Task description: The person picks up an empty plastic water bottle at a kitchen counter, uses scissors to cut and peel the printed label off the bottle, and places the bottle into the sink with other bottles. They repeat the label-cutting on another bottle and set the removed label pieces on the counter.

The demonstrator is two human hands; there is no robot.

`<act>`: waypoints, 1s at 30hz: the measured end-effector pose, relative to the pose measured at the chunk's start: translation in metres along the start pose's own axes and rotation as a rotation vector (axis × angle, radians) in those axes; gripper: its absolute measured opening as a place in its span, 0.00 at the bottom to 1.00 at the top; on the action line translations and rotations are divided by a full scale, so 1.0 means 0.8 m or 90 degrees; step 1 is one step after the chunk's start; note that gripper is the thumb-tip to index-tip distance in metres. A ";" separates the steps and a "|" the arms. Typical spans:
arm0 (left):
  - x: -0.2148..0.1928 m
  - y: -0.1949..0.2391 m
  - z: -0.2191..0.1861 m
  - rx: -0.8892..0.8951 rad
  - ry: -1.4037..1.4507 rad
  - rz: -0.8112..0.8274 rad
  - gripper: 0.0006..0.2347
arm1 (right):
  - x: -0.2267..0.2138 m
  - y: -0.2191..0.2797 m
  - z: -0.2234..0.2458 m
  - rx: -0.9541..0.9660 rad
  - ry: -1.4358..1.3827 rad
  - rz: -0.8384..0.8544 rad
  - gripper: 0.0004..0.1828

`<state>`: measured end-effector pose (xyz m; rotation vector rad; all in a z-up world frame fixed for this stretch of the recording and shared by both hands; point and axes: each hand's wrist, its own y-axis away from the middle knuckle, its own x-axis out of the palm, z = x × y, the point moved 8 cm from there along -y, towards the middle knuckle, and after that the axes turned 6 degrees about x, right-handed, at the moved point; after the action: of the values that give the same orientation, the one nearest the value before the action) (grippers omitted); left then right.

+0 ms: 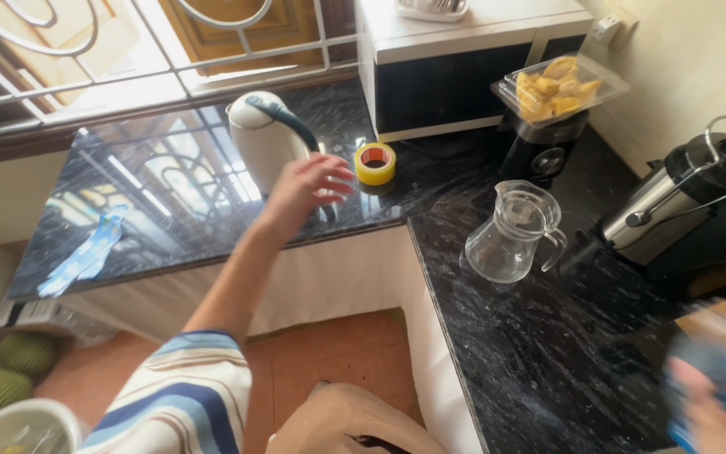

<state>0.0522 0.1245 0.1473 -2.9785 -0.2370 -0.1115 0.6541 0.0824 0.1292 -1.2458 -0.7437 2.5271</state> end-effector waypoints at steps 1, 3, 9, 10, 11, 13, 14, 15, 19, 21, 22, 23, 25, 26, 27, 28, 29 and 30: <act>0.018 0.000 0.010 0.004 0.005 0.005 0.16 | 0.017 -0.021 0.048 -0.005 0.019 -0.009 0.45; 0.062 0.003 0.028 0.001 0.025 0.099 0.22 | 0.052 -0.026 0.165 -0.016 0.050 -0.026 0.45; 0.224 0.063 0.091 -0.048 0.120 0.147 0.34 | 0.160 -0.061 0.246 0.048 -0.028 -0.037 0.48; 0.233 0.056 0.105 -0.044 0.119 0.145 0.34 | 0.166 -0.063 0.259 0.045 -0.029 -0.039 0.48; 0.240 0.051 0.119 -0.033 0.150 0.122 0.35 | 0.174 -0.063 0.266 0.070 -0.030 -0.020 0.47; 0.250 0.050 0.131 -0.024 0.181 0.098 0.36 | 0.189 -0.058 0.278 0.094 -0.030 0.000 0.46; 0.253 0.054 0.131 -0.036 0.211 0.093 0.36 | 0.197 -0.053 0.286 0.074 -0.022 -0.001 0.41; 0.257 0.054 0.129 -0.045 0.239 0.089 0.37 | 0.203 -0.050 0.294 0.052 -0.014 -0.005 0.37; 0.235 0.048 0.142 -0.041 0.309 -0.004 0.35 | 0.213 -0.054 0.319 0.078 -0.062 -0.008 0.28; 0.222 0.038 0.154 0.010 0.358 -0.023 0.34 | 0.236 -0.054 0.288 0.240 -0.198 0.068 0.23; 0.203 0.034 0.140 0.010 0.358 -0.023 0.34 | 0.235 -0.054 0.277 0.240 -0.198 0.068 0.23; 0.190 0.030 0.135 -0.067 0.415 -0.013 0.35 | 0.239 -0.056 0.271 0.222 -0.223 0.104 0.20; 0.154 0.022 0.122 -0.142 0.472 -0.006 0.36 | 0.235 -0.060 0.276 0.201 -0.251 0.141 0.18; 0.132 0.017 0.117 -0.154 0.477 -0.006 0.37 | 0.237 -0.061 0.291 0.175 -0.180 0.209 0.18; 0.108 0.014 0.113 -0.168 0.479 -0.008 0.39 | 0.240 -0.059 0.306 0.150 -0.110 0.278 0.19; 0.088 0.011 0.121 -0.166 0.477 -0.014 0.39 | 0.240 -0.057 0.319 0.146 -0.114 0.283 0.19; 0.067 0.007 0.127 -0.155 0.503 -0.021 0.41 | 0.248 -0.050 0.329 0.155 -0.034 0.352 0.23; 0.045 0.003 0.132 -0.143 0.529 -0.029 0.43 | 0.256 -0.042 0.337 0.163 0.047 0.418 0.27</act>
<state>0.0946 0.1439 0.0456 -2.8242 -0.1862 -1.4027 0.3149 0.1033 0.1470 -1.6787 0.0378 2.9082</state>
